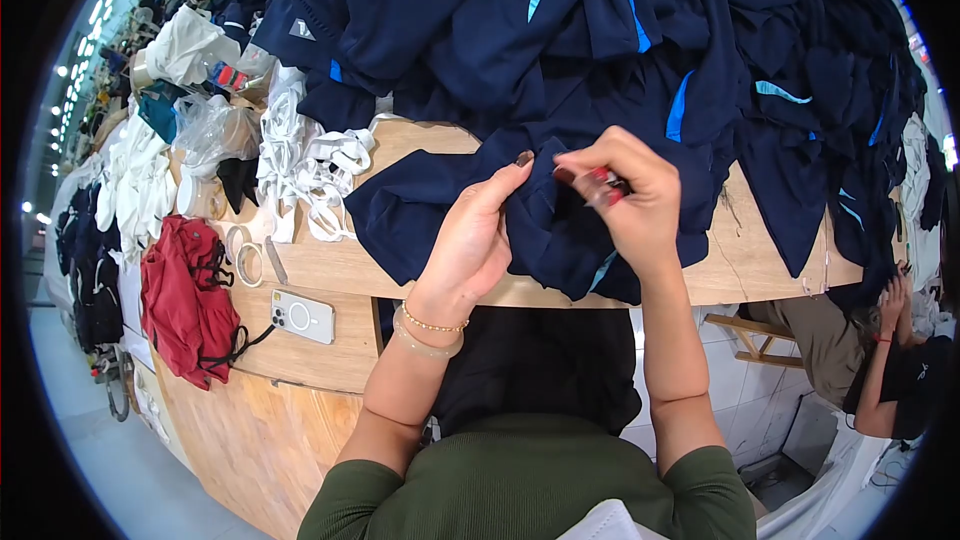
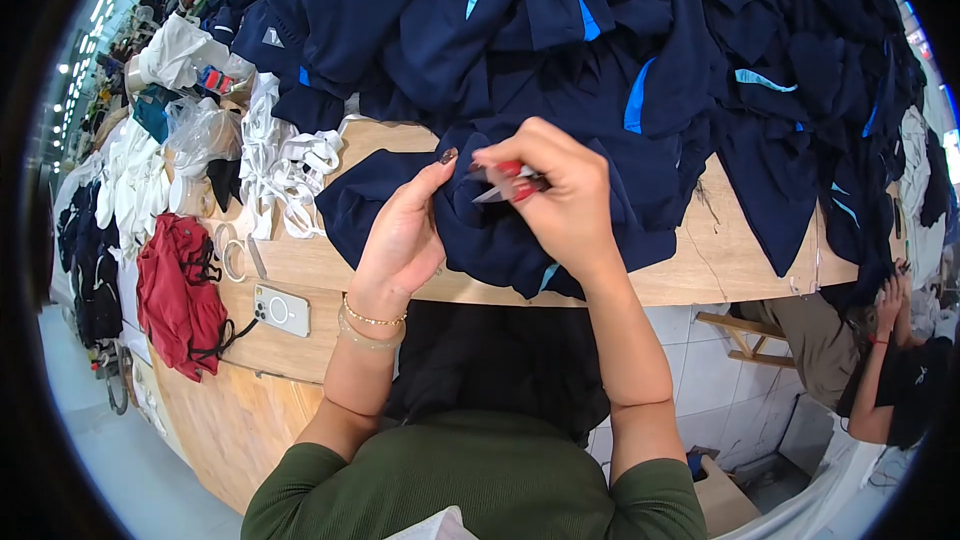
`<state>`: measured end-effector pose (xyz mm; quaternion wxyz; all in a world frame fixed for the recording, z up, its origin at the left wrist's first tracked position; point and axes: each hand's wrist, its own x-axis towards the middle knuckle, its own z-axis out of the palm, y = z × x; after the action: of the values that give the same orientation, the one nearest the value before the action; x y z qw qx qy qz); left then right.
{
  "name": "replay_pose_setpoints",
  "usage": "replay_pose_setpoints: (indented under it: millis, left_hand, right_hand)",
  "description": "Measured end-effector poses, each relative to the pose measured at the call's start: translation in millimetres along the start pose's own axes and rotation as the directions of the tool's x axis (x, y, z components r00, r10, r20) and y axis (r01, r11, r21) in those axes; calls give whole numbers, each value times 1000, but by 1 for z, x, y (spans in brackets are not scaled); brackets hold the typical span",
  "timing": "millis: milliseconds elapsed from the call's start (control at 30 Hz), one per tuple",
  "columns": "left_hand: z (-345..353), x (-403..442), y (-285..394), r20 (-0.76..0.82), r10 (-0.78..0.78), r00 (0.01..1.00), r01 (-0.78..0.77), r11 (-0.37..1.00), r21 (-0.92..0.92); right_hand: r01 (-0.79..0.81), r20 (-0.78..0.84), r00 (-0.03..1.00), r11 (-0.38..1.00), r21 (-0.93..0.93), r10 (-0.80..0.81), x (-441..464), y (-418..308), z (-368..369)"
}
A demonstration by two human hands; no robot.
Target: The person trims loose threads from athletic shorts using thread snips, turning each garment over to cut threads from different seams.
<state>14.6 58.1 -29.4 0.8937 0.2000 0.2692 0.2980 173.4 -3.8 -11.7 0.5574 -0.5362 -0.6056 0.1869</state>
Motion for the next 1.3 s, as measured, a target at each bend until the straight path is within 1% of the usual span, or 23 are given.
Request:
replay_pose_setpoints:
  millis: [67, 133, 200, 233, 267, 300, 333, 400, 467, 500, 567, 633, 700, 800, 933, 1000, 1100, 1133, 1167, 1200, 1233, 1267, 1300]
  left_hand:
    - [6, -4, 1, -3, 29, 1000, -29, 999, -18]
    - [6, -5, 0, -9, 62, 998, -63, 997, -35]
    - [1, -4, -4, -27, 120, 992, -122, 990, -66]
    - [3, -5, -4, -28, 122, 992, -124, 990, -65]
    - [7, -7, -3, -11, 87, 996, -88, 991, -105]
    - [9, -8, -3, 8, 51, 999, -50, 988, -144]
    - [8, -6, -5, 8, 51, 999, -49, 988, -144]
    - [4, -2, -10, 7, 20, 1000, -18, 983, -185]
    - [6, -3, -10, 26, 0, 1000, 5, 983, -186]
    - [8, -4, -9, 44, -16, 999, 24, 982, -188]
    - [11, -6, -10, 28, -3, 1000, 8, 984, -176]
    - [11, -7, -10, 12, 12, 1000, -10, 987, -162]
    - [11, -7, -10, 65, -11, 998, 22, 985, -171]
    - [14, -8, -9, 73, -15, 997, 28, 984, -178]
    - [11, -6, -12, 81, -22, 996, 37, 982, -186]
    - [13, -5, -13, -23, -12, 1000, 7, 985, -172]
    - [14, -6, -15, -28, 19, 999, -23, 989, -144]
    - [12, -5, -17, -27, 18, 999, -21, 989, -146]
    - [7, -3, -21, -68, 77, 995, -82, 993, -85]
    - [5, -3, -24, -104, 137, 985, -140, 990, -21]
    - [7, -5, -24, -103, 135, 986, -137, 990, -22]
    - [12, -9, -22, -96, 157, 983, -156, 988, 19]
    - [16, -11, -20, -87, 179, 980, -174, 983, 60]
  right_hand:
    - [-86, -156, 981, 983, 160, 111, 0, 3, -2]
    - [-207, -214, 940, 941, 266, 267, -2, 0, -7]
    - [-200, -295, 911, 935, 293, 288, -12, 3, -8]
    - [-186, -322, 901, 930, 318, 290, -17, 1, -7]
    - [-186, -321, 901, 929, 319, 291, -24, 1, -5]
    - [-191, -336, 909, 962, 194, 248, -32, 3, -2]
    - [-193, -345, 916, 979, 64, 203, -38, 3, -1]
    - [-165, -365, 913, 983, 76, 182, -43, 1, 11]
    - [-139, -367, 920, 990, 13, 134, -43, 0, 17]
    - [-138, -368, 920, 990, 13, 133, -41, 0, 20]
    - [-92, -421, 904, 996, -18, 76, -35, 1, 24]
    - [-84, -422, 904, 996, -22, 67, -33, 1, 26]
    - [-76, -424, 904, 997, -28, 57, -32, 3, 28]
    - [-78, -429, 901, 997, 0, 70, -31, 5, 30]
    - [-37, -439, 898, 997, -61, 6, -27, 3, 29]
    - [-14, -444, 896, 997, -81, -24, -26, 6, 30]
    - [13, -440, 897, 996, -89, -51, -27, 9, 29]
    - [-52, -449, 893, 999, -10, 43, -27, 5, 26]
    - [-117, -451, 882, 991, 70, 136, -27, 2, 24]
    - [-102, -434, 879, 966, 237, 199, -24, 1, 23]
    - [-77, -391, 897, 945, 317, 204, -20, -2, 22]
    - [-55, -348, 915, 917, 395, 205, -17, -5, 21]
    - [-135, -246, 950, 965, 225, 191, -16, -6, 15]
